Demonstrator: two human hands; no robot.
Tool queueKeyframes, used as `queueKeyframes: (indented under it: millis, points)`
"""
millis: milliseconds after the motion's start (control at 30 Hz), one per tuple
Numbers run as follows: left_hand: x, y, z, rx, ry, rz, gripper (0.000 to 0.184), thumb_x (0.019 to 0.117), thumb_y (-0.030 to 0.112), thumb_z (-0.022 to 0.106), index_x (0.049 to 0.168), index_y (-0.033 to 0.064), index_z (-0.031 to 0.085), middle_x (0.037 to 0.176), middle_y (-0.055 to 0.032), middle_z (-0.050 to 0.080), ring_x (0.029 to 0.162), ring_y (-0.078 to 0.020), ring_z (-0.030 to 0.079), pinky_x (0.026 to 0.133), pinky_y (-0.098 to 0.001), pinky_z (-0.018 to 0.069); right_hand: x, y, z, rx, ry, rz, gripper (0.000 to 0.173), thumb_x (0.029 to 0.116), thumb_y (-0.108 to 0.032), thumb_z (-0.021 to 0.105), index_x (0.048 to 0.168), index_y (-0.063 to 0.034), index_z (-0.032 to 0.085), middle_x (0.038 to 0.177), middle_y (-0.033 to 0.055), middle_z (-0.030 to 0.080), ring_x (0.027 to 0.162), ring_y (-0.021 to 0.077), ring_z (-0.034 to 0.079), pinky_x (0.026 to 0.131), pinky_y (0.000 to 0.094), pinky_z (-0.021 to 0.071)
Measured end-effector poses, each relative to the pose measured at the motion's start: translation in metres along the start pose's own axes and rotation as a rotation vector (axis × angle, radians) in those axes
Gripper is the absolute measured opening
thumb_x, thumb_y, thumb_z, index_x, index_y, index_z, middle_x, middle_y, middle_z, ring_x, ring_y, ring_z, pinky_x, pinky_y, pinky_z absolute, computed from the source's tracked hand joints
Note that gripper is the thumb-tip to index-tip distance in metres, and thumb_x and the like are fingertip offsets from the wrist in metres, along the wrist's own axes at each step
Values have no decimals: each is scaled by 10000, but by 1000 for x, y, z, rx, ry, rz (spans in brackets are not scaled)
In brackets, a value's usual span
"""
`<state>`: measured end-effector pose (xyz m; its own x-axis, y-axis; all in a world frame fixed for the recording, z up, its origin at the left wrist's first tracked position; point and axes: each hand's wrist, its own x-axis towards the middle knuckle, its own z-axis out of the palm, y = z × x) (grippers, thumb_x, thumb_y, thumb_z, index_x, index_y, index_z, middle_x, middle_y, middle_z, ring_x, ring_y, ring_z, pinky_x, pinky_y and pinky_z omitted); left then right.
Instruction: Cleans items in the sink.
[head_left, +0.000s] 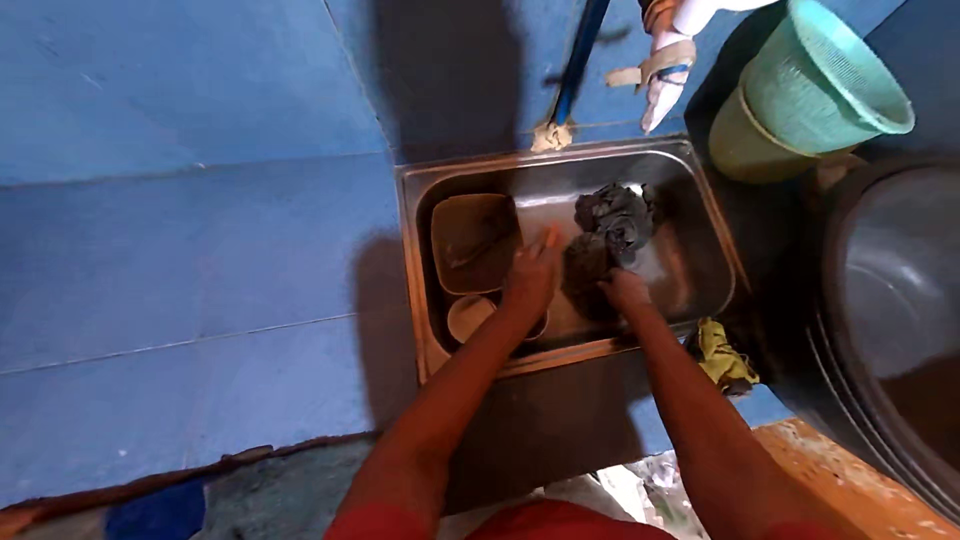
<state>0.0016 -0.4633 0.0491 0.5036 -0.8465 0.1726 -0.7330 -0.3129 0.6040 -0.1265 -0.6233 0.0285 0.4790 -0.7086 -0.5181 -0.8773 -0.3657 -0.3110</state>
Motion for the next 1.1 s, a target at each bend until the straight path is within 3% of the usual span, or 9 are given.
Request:
queueKeyframes:
  millis: [133,267,333,433,567,633,733,933,1100]
  points:
    - [58,-10,40,85,-304,-142,546,1025,33,542,1537,-62,379,1541,-301,428,1416,-466,441,1160,-545,389,-16,13,-28,478,132,-64,360,1079,-261,527,1289,16,618,1232,259,642,1111,373,625,972,561,484]
    - [71,-19,60,-29,-348,-246,600,1037,57,528,1579,-50,293,1526,-324,432,1360,-486,500,1117,-582,432,-23,24,-39,1011,237,-128,370,1092,-269,432,1330,-7,540,1189,135,633,1018,188,644,914,388,555]
    - [72,-21,59,-163,-337,-334,505,1109,260,445,1529,-18,413,1439,-287,547,1326,-435,554,1111,-573,440,-24,26,-39,824,239,-72,439,1119,-301,408,1420,10,482,1251,209,620,1075,273,642,948,456,541]
    - [71,-12,42,-347,-342,-501,507,1102,374,456,1430,-5,528,1325,-279,620,1257,-415,601,1075,-585,459,-25,17,-42,502,205,-44,416,1090,-321,513,1326,15,580,1184,264,660,1038,389,660,915,578,518]
    - [56,-14,28,-599,-190,-495,479,1021,142,600,1464,-5,490,1348,-266,604,1228,-374,616,1047,-538,495,-28,6,-40,742,170,-116,396,1022,-361,633,1295,-77,590,1173,121,641,992,208,619,869,434,531]
    - [49,-14,18,-702,-163,-512,503,1029,118,588,1496,-9,447,1355,-260,594,1168,-348,641,995,-503,530,-23,-3,-41,563,114,-143,387,1032,-270,641,1282,24,603,1192,240,647,1046,339,634,933,538,508]
    - [42,-11,0,-756,-133,-559,456,1056,175,577,1458,-17,479,1261,-252,625,988,-304,677,870,-444,572,-21,-30,-52,405,101,-184,327,1016,-226,667,1222,28,657,1145,244,676,1043,353,649,935,557,498]
    - [39,-5,-39,-613,-42,-619,411,1031,268,625,1345,7,579,1162,-229,664,974,-321,673,867,-497,559,-39,-64,-100,802,332,-478,123,955,-134,711,1030,-39,691,944,6,671,848,41,616,807,268,536]
    - [41,7,-50,-605,37,-625,405,1003,242,670,1312,-1,574,1106,-210,675,926,-296,689,830,-479,580,-37,-36,-85,896,306,-531,134,982,-219,680,1063,-137,613,912,-57,626,779,13,605,715,237,548]
